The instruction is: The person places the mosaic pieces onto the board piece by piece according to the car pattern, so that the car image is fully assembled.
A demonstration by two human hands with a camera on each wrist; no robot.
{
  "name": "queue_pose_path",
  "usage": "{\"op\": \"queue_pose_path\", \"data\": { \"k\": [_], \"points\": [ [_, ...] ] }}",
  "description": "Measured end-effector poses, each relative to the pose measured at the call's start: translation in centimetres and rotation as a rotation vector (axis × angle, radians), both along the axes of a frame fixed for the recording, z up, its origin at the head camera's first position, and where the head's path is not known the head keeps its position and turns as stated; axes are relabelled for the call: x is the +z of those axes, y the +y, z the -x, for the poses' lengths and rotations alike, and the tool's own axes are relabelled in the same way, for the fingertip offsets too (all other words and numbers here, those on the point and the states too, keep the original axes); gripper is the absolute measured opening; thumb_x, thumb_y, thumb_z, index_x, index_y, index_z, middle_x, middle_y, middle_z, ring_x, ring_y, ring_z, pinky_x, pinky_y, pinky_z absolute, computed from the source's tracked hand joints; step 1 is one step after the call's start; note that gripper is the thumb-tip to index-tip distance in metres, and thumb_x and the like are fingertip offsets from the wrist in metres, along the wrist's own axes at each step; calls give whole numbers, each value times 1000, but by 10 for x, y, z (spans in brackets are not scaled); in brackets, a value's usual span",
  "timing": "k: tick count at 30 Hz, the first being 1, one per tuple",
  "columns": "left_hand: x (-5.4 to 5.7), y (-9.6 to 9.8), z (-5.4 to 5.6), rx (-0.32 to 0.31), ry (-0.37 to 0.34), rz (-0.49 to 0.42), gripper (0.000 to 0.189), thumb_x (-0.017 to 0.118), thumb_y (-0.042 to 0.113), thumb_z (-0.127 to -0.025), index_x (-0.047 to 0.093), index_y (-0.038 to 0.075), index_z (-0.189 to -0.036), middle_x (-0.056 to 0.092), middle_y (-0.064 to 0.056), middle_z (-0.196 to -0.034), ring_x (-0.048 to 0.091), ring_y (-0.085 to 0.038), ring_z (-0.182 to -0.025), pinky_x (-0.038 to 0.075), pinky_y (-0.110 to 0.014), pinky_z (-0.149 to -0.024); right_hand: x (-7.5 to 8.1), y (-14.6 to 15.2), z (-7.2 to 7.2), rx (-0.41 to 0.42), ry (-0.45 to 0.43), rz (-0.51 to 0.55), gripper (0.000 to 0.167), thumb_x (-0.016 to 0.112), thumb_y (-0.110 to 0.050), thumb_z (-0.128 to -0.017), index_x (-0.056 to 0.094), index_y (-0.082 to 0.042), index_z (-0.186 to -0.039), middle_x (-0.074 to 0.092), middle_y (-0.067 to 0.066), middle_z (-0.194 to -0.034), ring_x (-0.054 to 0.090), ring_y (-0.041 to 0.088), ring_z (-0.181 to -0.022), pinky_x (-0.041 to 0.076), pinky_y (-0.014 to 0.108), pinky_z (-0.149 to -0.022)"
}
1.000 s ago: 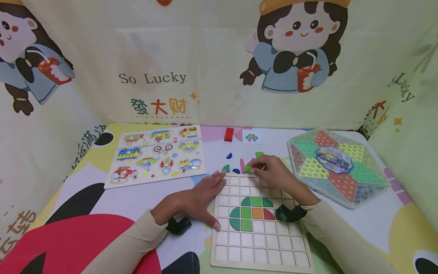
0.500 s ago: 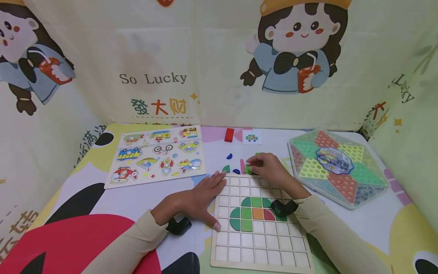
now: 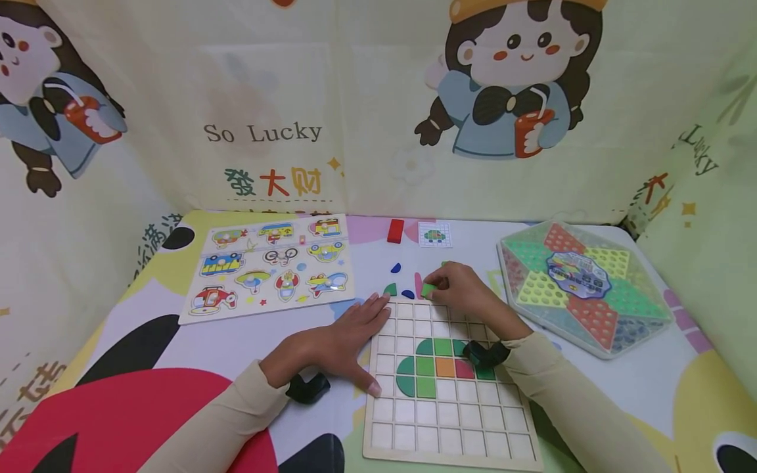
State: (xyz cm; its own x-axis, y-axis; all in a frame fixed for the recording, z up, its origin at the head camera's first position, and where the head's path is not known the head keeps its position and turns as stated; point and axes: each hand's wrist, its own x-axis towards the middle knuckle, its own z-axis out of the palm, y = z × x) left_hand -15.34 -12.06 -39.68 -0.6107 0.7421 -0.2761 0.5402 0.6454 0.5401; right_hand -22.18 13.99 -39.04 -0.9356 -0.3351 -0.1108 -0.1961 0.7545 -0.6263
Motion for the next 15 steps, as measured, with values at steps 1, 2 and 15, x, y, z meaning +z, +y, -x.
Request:
{"op": "queue_pose_path", "data": {
  "k": [1,2,15],
  "points": [
    [0,0,0,1,-2,-1,120,75,63,-72,10,10,-157,-8,-1,-163,-15,-19,-146,-3,-44,-117,0,0,0,-3,-4,3,23,73,-8,-87,73,-2,-109,61,6,-90,54,22,-83,49,32,-73],
    [1,0,0,1,-5,-3,120,75,63,-72,10,10,-157,-8,-1,-163,-15,-19,-146,-4,-44,-117,0,-1,0,-9,-7,8,23,73,-8,-86,73,-3,-108,62,5,-90,54,22,-82,49,32,-73],
    [-1,-1,1,-5,3,1,121,75,65,-71,10,9,-157,-7,-2,-163,-15,-19,-146,-5,-44,-116,3,1,-3,-50,41,109,14,70,-7,-89,74,-6,-102,68,5,-95,57,23,-82,52,32,-77]
  ]
}}
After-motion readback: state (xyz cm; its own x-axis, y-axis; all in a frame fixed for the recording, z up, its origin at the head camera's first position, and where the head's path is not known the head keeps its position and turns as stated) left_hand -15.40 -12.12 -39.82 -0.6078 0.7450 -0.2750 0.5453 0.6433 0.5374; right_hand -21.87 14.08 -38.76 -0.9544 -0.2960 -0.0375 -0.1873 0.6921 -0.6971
